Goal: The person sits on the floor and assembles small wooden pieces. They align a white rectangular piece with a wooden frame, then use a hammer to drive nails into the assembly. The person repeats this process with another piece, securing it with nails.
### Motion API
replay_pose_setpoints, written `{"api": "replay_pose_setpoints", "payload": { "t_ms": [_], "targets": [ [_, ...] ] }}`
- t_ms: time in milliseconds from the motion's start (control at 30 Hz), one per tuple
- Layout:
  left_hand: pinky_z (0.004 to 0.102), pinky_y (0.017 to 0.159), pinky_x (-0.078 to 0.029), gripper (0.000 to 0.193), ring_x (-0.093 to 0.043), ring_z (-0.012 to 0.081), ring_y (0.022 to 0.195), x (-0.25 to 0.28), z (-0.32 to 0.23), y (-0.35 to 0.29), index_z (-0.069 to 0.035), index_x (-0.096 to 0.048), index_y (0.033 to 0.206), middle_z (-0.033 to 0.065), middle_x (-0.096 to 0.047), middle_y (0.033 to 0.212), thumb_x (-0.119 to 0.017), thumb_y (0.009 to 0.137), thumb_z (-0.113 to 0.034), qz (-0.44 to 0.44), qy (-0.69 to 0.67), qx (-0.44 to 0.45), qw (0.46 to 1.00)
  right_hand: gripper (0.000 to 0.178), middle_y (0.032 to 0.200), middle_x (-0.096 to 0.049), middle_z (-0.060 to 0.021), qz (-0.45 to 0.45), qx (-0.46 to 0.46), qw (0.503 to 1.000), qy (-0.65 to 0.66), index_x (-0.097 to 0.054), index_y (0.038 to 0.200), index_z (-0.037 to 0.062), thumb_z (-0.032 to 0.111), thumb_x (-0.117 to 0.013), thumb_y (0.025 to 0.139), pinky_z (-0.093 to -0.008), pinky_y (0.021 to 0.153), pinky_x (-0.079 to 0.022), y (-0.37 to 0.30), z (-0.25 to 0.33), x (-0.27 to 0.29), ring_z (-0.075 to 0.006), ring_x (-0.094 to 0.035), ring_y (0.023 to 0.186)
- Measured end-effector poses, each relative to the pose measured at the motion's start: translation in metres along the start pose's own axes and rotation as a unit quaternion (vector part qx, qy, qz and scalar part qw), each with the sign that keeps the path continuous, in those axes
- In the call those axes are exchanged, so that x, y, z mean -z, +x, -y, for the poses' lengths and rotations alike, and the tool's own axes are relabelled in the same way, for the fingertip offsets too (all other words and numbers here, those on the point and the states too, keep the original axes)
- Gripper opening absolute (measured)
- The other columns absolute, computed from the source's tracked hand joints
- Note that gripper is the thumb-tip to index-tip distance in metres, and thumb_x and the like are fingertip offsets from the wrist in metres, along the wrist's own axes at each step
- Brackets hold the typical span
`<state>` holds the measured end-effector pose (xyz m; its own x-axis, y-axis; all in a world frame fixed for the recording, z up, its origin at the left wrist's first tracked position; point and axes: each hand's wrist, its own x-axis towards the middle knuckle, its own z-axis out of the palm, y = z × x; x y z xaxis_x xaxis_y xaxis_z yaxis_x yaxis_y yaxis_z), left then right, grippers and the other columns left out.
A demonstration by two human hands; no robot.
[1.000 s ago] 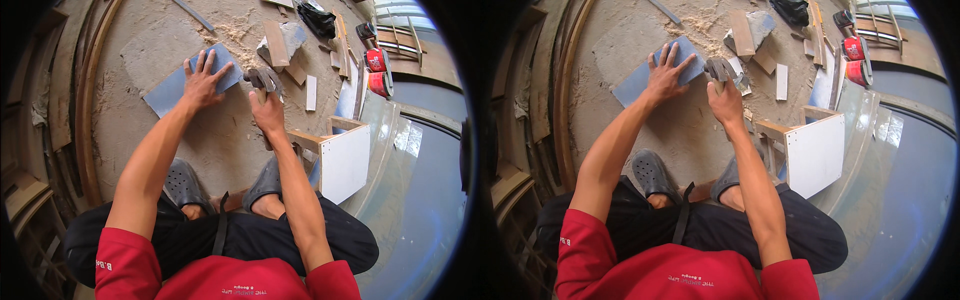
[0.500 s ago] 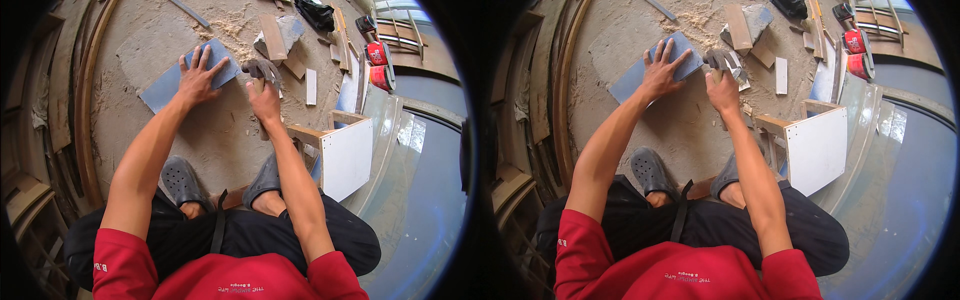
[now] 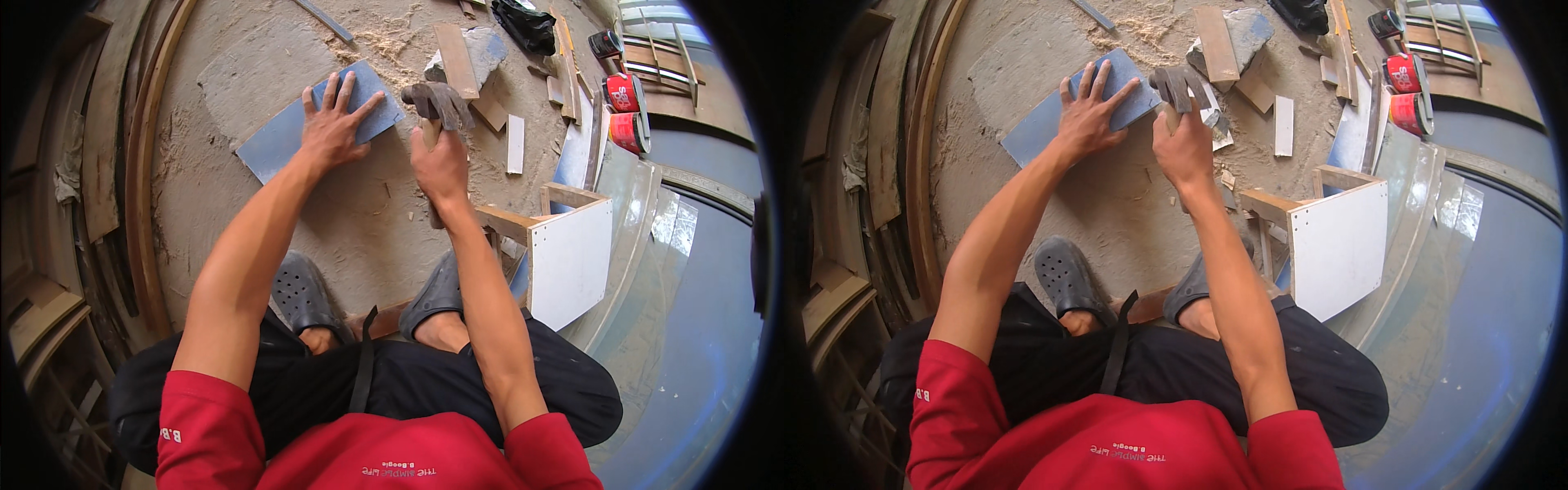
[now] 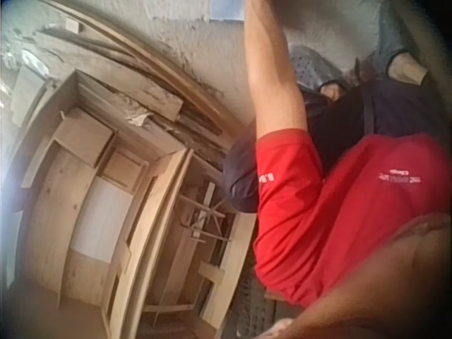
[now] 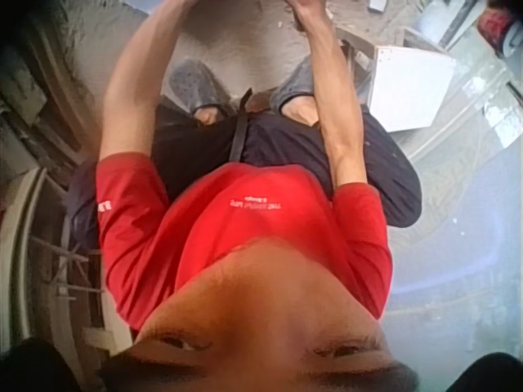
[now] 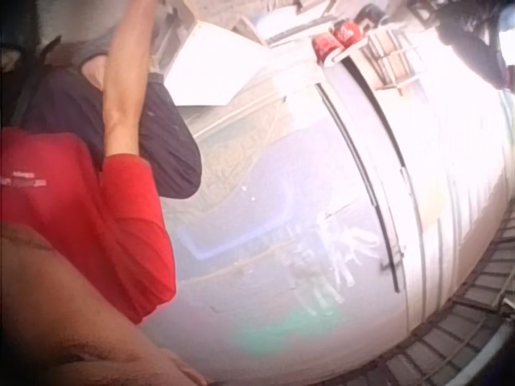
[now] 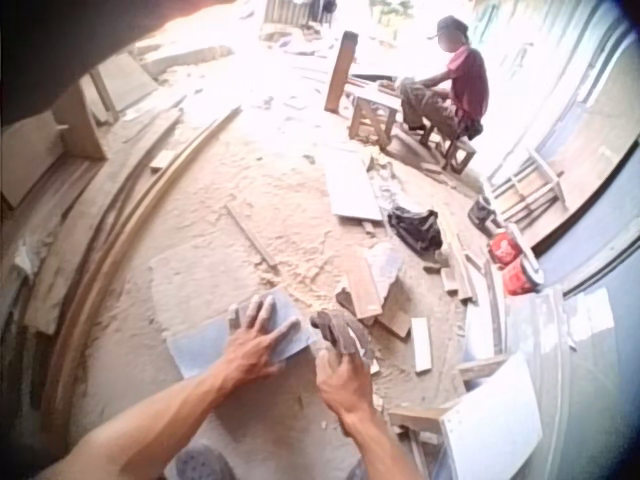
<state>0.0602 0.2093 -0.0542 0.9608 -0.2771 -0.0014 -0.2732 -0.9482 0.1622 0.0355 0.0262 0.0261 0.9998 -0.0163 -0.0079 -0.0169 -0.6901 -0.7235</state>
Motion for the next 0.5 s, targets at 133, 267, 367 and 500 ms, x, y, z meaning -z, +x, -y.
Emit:
{"api": "replay_pose_setpoints", "payload": {
  "t_ms": [133, 267, 367, 500],
  "targets": [
    [0.0668, 0.108, -0.011, 0.094, -0.015, 0.0364, 0.146, -0.001, -0.003, 0.003, -0.045, -0.028, 0.149, 0.0157, -0.018, 0.158, -0.074, 0.067, -0.046, -0.007, -0.005, -0.006, 1.000, 0.037, 0.081, -0.064, -0.0294, 0.061, -0.043, 0.995, -0.061, -0.045, 0.122, 0.0049, 0.018, -0.053, 0.088, -0.0552, 0.069, -0.050, -0.003, -0.021, -0.017, -0.0512, -0.061, 0.080],
    [0.0671, 0.108, -0.011, 0.096, -0.015, 0.0365, 0.146, -0.002, 0.002, 0.000, -0.045, -0.028, 0.148, 0.0155, -0.018, 0.158, -0.075, 0.066, -0.047, -0.011, -0.008, -0.002, 1.000, 0.036, 0.075, -0.063, -0.0283, 0.000, -0.009, 0.999, -0.037, -0.046, 0.120, 0.0032, 0.017, -0.053, 0.088, -0.0553, 0.068, -0.050, -0.003, -0.010, -0.013, -0.0509, -0.062, 0.074],
    [0.0675, 0.108, -0.011, 0.096, -0.015, 0.0367, 0.146, -0.004, 0.004, -0.001, -0.045, -0.027, 0.149, 0.0155, -0.018, 0.158, -0.076, 0.065, -0.047, -0.006, -0.009, 0.001, 1.000, 0.036, 0.075, -0.063, -0.0279, 0.007, -0.032, 0.999, 0.016, -0.046, 0.120, 0.0030, 0.017, -0.053, 0.087, -0.0530, 0.066, -0.051, -0.013, -0.002, -0.010, -0.0498, -0.062, 0.073],
    [0.0677, 0.108, -0.011, 0.097, -0.015, 0.0369, 0.146, -0.001, -0.003, 0.003, -0.044, -0.027, 0.149, 0.0160, -0.018, 0.158, -0.076, 0.065, -0.047, -0.007, -0.011, -0.005, 1.000, 0.026, 0.081, -0.064, -0.0250, 0.058, -0.050, 0.993, -0.089, -0.054, 0.101, 0.0004, 0.023, -0.056, 0.088, -0.0476, 0.069, -0.050, -0.007, -0.024, -0.016, -0.0429, -0.064, 0.073]
  ]
}}
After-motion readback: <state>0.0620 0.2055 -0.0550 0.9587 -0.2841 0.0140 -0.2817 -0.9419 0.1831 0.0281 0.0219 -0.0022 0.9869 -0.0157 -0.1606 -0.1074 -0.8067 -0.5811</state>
